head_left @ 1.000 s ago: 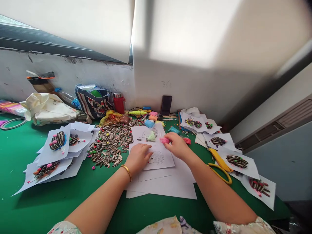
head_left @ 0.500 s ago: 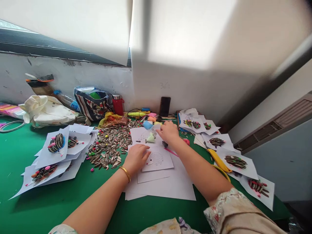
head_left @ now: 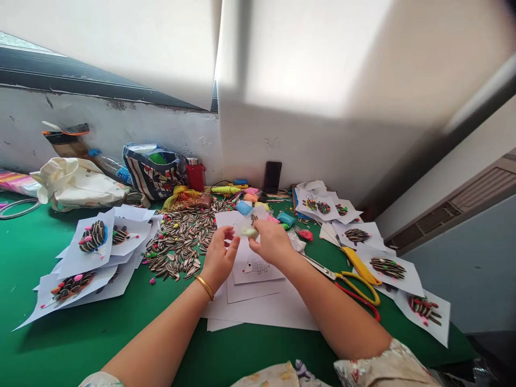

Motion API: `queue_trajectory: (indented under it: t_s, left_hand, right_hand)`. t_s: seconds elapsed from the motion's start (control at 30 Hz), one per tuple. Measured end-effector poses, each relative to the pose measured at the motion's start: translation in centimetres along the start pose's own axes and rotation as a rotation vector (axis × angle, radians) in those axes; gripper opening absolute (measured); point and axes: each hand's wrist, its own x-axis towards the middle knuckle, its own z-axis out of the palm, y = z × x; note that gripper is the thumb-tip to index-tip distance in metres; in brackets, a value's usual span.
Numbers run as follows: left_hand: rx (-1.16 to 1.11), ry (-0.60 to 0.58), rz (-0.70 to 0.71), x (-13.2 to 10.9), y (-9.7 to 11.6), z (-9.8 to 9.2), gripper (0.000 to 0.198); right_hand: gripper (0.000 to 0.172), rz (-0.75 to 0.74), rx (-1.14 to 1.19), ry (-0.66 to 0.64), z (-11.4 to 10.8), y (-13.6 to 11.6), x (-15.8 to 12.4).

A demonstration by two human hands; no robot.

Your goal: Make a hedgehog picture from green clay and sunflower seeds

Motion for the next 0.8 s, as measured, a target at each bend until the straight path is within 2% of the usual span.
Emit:
queue_trajectory:
  t_s: [0.1, 0.2, 0.33, 0.47, 0.6, 0.8]
  left_hand:
    - [-0.304, -0.071, -0.111, -0.2, 0.8, 0.4, 0.032]
    - [-0.398, -0.185, -0.186, -0.4, 1.7, 0.8, 0.026]
    - [-0.407, -0.208, -0.21, -0.6, 2.3, 1.0, 0.023]
    - [-0.349, -0.234, -0.206, -0.6, 2.2, 1.1, 0.018]
    - [-0.318, -0.19, -0.211, -0.7, 2.2, 1.2, 0.015]
    - [-0.291, -0.146, -0.18, -0.9, 2.1, 1.1, 0.017]
  right_hand:
    - [0.023, -0.019, 0.158, 0.028, -0.2, 0.5, -2.9]
    - [0.031, -0.117, 0.335, 0.085, 0.4, 1.5, -4.7]
    - [0.033, -0.162, 0.468, 0.101, 1.2, 2.6, -5.5]
    - [0.021, -0.186, 0.444, 0.09, 1.4, 2.8, -5.8]
    - [0.014, -0.196, 0.423, 0.081, 1.0, 2.7, -6.0]
    - [0.017, -0.177, 0.506, 0.075, 0.9, 2.9, -6.2]
